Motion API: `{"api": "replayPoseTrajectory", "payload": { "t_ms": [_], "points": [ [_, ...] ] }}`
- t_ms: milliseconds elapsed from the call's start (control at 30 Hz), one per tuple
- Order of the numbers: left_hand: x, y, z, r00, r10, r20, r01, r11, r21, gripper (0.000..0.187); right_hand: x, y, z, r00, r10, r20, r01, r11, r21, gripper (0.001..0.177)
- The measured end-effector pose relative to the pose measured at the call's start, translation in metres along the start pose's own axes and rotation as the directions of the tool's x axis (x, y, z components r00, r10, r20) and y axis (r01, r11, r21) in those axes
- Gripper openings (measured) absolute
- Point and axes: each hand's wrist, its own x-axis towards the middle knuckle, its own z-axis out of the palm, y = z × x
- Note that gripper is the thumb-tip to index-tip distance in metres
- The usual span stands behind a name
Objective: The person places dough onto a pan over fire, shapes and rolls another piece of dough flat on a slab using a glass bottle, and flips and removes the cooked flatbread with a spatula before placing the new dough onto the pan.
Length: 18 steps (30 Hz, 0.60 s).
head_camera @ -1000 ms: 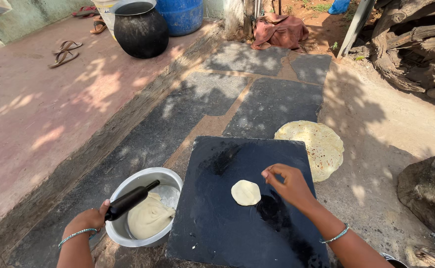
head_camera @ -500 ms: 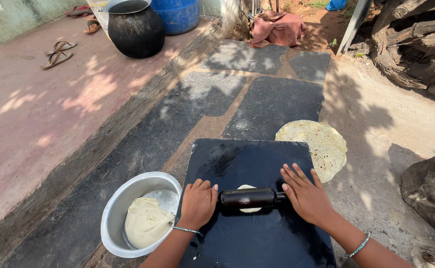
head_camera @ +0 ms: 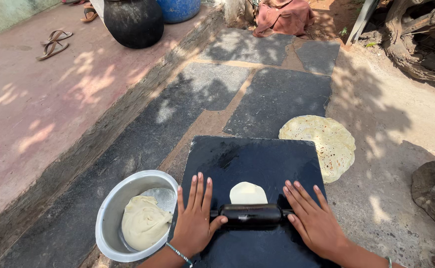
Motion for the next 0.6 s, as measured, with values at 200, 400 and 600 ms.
{"api": "replayPoseTrajectory", "payload": {
  "t_ms": [200, 400, 600],
  "points": [
    [0.044, -0.012, 0.021, 0.985, -0.138, 0.105, 0.132, 0.989, 0.060, 0.089, 0.037, 0.027, 0.035, 0.987, 0.163, 0.009, -0.163, 0.985, -0.051, 0.062],
    [0.122, -0.030, 0.038, 0.919, -0.340, 0.199, 0.343, 0.939, 0.024, 0.090, 0.110, 0.072, 0.060, 0.922, 0.352, 0.162, -0.356, 0.934, 0.000, 0.059],
    [0.017, -0.015, 0.025, 0.854, -0.020, 0.521, -0.015, 0.998, 0.062, 0.101, 0.009, 0.013, 0.009, 1.000, -0.019, 0.025, 0.020, 0.999, -0.028, 0.063]
  ]
}}
